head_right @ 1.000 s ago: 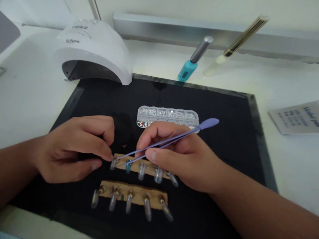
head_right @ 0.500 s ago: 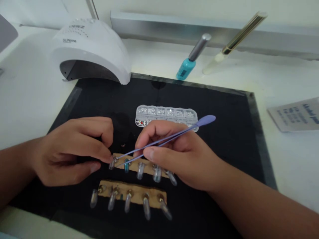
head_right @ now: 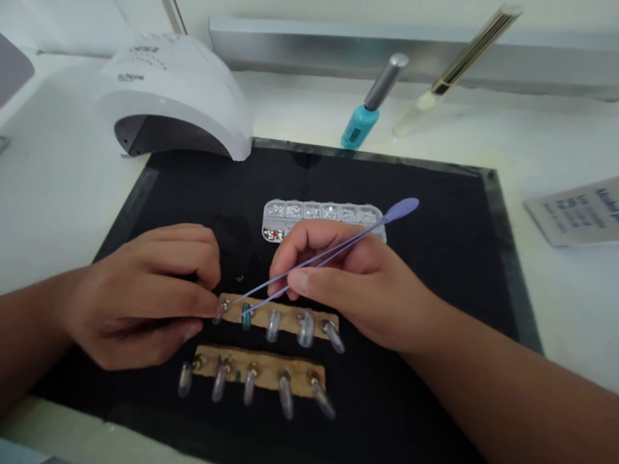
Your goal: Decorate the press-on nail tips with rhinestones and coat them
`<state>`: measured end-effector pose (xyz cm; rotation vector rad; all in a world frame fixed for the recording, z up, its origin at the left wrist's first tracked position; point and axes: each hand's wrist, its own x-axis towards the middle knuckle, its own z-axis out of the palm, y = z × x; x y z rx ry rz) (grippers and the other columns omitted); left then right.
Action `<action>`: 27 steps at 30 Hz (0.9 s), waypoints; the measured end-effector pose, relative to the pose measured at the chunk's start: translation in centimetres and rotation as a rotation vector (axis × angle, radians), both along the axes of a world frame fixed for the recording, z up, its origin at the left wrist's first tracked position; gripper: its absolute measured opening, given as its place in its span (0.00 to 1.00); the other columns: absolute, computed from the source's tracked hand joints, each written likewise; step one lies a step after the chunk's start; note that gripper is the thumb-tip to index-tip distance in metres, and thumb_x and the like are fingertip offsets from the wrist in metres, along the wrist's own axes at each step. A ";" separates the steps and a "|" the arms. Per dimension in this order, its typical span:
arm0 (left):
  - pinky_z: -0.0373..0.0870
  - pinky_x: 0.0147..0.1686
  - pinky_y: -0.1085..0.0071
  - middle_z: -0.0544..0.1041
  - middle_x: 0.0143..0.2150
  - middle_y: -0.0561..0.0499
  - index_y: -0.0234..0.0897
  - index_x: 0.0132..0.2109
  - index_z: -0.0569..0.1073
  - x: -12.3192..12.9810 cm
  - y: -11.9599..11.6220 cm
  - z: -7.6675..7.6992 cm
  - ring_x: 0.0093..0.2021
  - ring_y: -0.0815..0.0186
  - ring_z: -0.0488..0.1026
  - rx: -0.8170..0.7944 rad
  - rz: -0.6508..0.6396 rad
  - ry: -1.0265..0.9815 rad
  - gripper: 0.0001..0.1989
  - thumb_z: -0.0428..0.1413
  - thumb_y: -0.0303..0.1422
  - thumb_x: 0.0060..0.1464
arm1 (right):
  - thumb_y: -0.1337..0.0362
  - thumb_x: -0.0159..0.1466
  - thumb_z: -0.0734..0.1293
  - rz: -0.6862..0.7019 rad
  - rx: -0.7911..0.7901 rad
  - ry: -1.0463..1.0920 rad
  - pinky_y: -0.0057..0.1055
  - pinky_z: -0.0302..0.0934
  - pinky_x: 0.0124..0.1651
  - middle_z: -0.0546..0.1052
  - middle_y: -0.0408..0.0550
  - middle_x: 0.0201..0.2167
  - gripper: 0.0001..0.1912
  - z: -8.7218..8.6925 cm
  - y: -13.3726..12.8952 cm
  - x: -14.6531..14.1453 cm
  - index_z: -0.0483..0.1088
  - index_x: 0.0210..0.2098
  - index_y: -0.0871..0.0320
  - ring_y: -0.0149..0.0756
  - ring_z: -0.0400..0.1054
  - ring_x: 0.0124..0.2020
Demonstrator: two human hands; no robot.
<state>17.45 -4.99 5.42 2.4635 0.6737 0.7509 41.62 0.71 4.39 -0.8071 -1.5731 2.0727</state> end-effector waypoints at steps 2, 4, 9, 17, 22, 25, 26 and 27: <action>0.60 0.30 0.65 0.71 0.31 0.46 0.31 0.32 0.73 0.0 0.0 0.0 0.29 0.65 0.60 -0.004 0.003 -0.007 0.05 0.53 0.22 0.49 | 0.56 0.58 0.73 0.000 0.011 -0.010 0.28 0.62 0.29 0.75 0.46 0.26 0.11 0.0 0.0 -0.1 0.75 0.30 0.57 0.32 0.68 0.28; 0.61 0.30 0.66 0.70 0.31 0.46 0.32 0.32 0.71 0.1 0.0 0.1 0.29 0.66 0.61 -0.022 0.013 -0.028 0.05 0.52 0.21 0.49 | 0.56 0.58 0.74 0.007 0.014 -0.024 0.28 0.62 0.28 0.76 0.46 0.26 0.11 0.1 0.1 -0.1 0.74 0.30 0.57 0.32 0.68 0.27; 0.61 0.31 0.67 0.71 0.30 0.48 0.34 0.34 0.67 0.1 0.3 0.1 0.30 0.66 0.61 -0.058 0.042 -0.059 0.06 0.52 0.21 0.49 | 0.57 0.59 0.72 0.026 0.031 -0.045 0.27 0.62 0.28 0.76 0.46 0.27 0.09 0.3 0.0 -0.1 0.74 0.30 0.57 0.31 0.68 0.27; 0.61 0.30 0.68 0.70 0.31 0.49 0.35 0.35 0.67 0.2 0.4 -0.2 0.30 0.67 0.61 -0.116 0.016 -0.039 0.07 0.52 0.21 0.48 | 0.61 0.59 0.71 0.061 0.020 -0.061 0.25 0.61 0.27 0.76 0.45 0.26 0.06 0.6 0.1 -0.2 0.74 0.29 0.56 0.30 0.67 0.26; 0.61 0.30 0.68 0.70 0.31 0.49 0.35 0.36 0.69 0.1 0.3 0.0 0.30 0.68 0.62 -0.090 0.020 -0.050 0.09 0.52 0.20 0.47 | 0.60 0.59 0.72 0.063 0.019 -0.069 0.26 0.61 0.27 0.76 0.45 0.26 0.07 0.7 0.1 -0.2 0.74 0.29 0.57 0.31 0.67 0.26; 0.61 0.30 0.68 0.69 0.30 0.49 0.34 0.35 0.68 0.1 0.4 0.1 0.30 0.68 0.62 -0.092 0.031 -0.058 0.08 0.52 0.19 0.47 | 0.60 0.59 0.72 0.055 0.015 -0.073 0.26 0.61 0.27 0.76 0.46 0.26 0.07 0.6 0.1 -0.2 0.74 0.29 0.57 0.31 0.67 0.26; 0.61 0.30 0.68 0.69 0.30 0.49 0.34 0.35 0.67 0.1 0.4 0.1 0.30 0.68 0.62 -0.092 0.032 -0.056 0.08 0.52 0.19 0.46 | 0.60 0.59 0.72 0.056 0.012 -0.071 0.26 0.61 0.27 0.76 0.45 0.27 0.07 0.6 0.1 -0.2 0.74 0.30 0.57 0.31 0.68 0.26; 0.61 0.30 0.68 0.69 0.30 0.49 0.35 0.35 0.67 0.1 0.4 0.1 0.30 0.68 0.61 -0.094 0.034 -0.053 0.08 0.52 0.19 0.46 | 0.60 0.59 0.72 0.056 0.008 -0.069 0.26 0.61 0.27 0.76 0.45 0.27 0.07 0.6 0.1 -0.2 0.74 0.30 0.57 0.31 0.68 0.26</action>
